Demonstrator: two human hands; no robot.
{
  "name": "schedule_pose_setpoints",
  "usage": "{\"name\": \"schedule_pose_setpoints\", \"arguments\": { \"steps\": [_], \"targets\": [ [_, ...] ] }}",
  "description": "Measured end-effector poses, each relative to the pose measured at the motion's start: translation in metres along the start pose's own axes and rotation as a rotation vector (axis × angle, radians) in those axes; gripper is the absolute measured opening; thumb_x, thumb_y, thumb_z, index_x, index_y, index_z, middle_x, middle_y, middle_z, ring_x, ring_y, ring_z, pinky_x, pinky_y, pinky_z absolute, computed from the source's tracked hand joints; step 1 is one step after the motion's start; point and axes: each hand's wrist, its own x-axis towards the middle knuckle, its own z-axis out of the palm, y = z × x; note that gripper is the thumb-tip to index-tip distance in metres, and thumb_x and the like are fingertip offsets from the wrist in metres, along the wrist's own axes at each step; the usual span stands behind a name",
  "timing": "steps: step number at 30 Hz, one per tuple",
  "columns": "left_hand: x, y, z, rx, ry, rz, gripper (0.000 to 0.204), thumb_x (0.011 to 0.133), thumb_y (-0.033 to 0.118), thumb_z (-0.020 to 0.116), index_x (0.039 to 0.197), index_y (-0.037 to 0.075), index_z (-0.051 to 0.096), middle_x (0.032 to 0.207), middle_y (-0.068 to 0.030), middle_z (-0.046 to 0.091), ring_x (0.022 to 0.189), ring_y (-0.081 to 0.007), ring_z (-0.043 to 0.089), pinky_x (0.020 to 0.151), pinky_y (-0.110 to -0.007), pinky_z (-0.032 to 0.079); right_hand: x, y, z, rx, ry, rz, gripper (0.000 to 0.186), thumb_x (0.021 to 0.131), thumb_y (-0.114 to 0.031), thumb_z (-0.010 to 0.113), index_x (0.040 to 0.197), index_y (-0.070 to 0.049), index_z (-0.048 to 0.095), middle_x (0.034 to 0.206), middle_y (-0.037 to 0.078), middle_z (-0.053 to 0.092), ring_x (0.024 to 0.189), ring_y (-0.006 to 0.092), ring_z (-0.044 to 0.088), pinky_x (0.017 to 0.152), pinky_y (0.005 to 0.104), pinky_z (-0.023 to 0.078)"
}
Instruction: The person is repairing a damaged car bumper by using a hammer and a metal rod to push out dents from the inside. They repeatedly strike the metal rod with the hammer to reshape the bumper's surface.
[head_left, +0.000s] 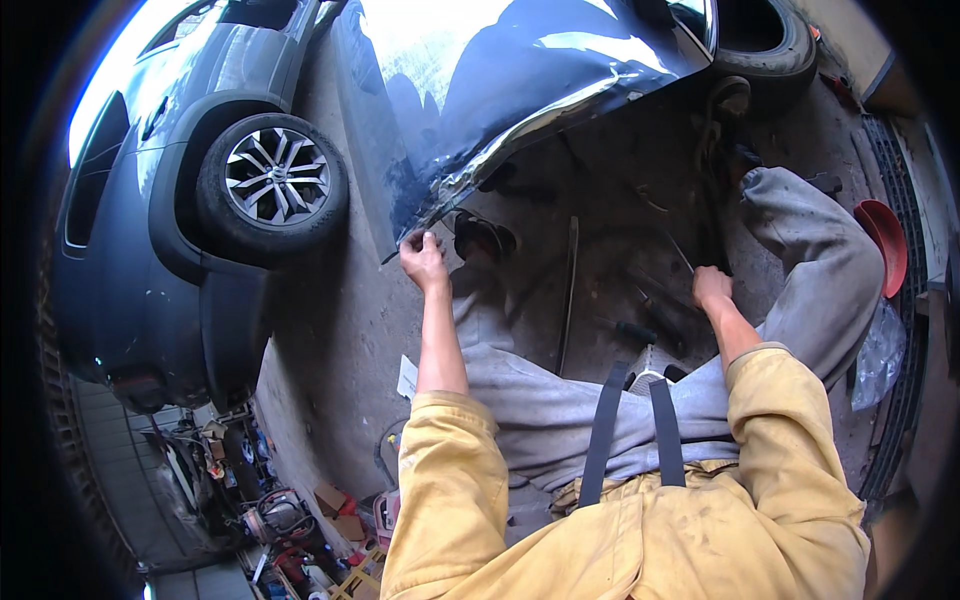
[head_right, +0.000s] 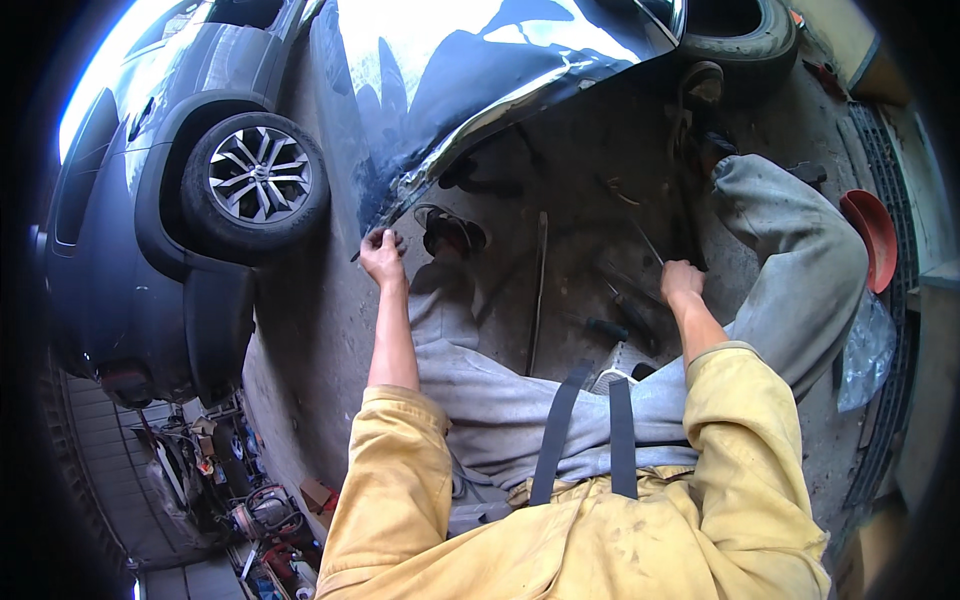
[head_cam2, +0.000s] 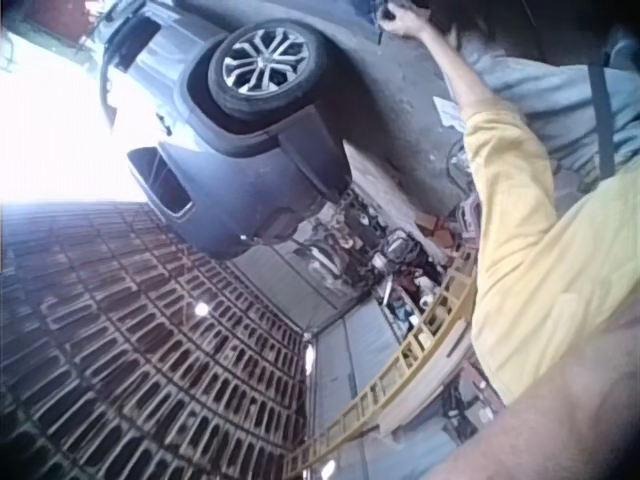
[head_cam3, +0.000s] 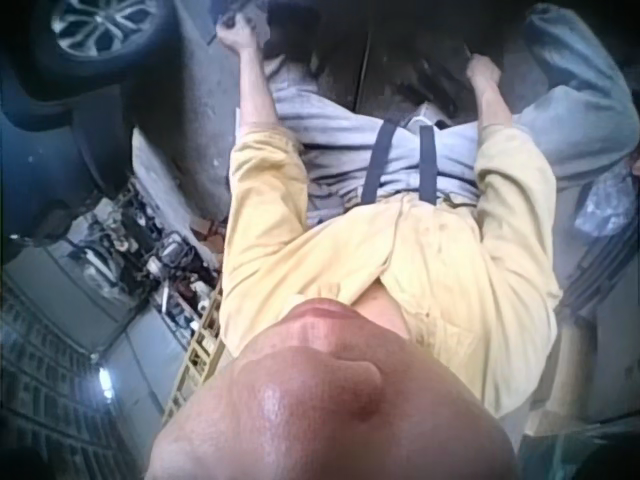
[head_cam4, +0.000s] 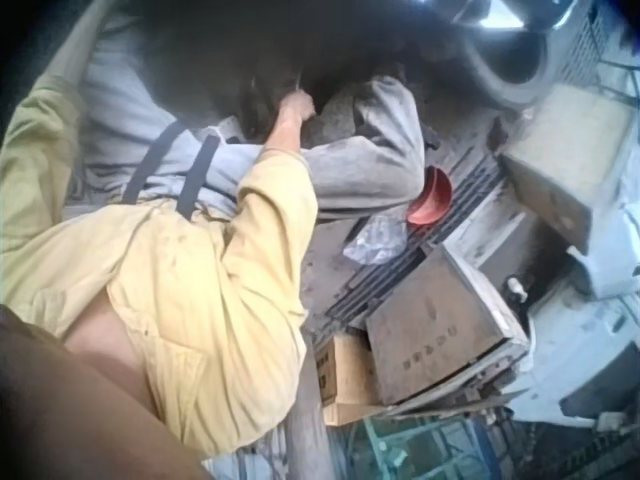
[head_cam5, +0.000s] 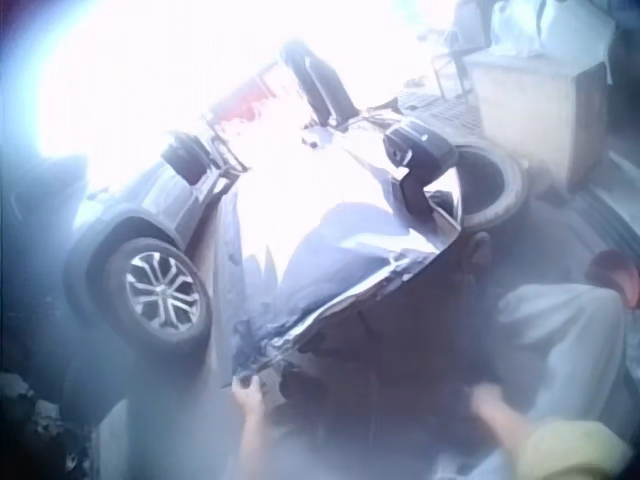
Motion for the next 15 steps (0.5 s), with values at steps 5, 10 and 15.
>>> {"name": "schedule_pose_setpoints", "arguments": {
  "steps": [5,10,15],
  "targets": [
    [0.004,0.018,0.013,0.935,-0.104,0.751,0.067,0.079,0.022,0.076,0.136,0.002,0.046,0.132,-0.0205,0.053,0.125,-0.0376,0.049,0.104,-0.045,0.042,0.009,0.006,0.016,0.001,0.087,-0.032,0.030,0.087,-0.008,0.055,0.115,-0.008,0.066,0.114,0.018,0.066,0.107,0.0351,0.065,0.088,0.0453,0.054],
    [0.027,0.007,0.013,1.198,-0.146,0.700,0.072,0.084,0.019,0.064,0.144,-0.007,0.033,0.143,-0.0332,0.041,0.133,-0.0447,0.042,0.112,-0.046,0.035,-0.001,-0.022,0.019,0.018,-0.262,-0.225,0.026,0.082,-0.009,0.059,0.104,-0.004,0.073,0.114,0.019,0.068,0.107,0.0341,0.066,0.088,0.0418,0.055],
    [0.037,0.004,0.037,1.268,-0.065,0.690,0.062,0.088,0.010,0.050,0.142,-0.013,0.031,0.142,-0.0366,0.039,0.134,-0.0476,0.041,0.114,-0.047,0.032,-0.022,-0.037,0.038,-0.062,-0.344,-0.362,0.025,0.085,-0.011,0.057,0.103,-0.006,0.074,0.112,0.017,0.070,0.104,0.0326,0.068,0.086,0.0415,0.056]
  ]
}}
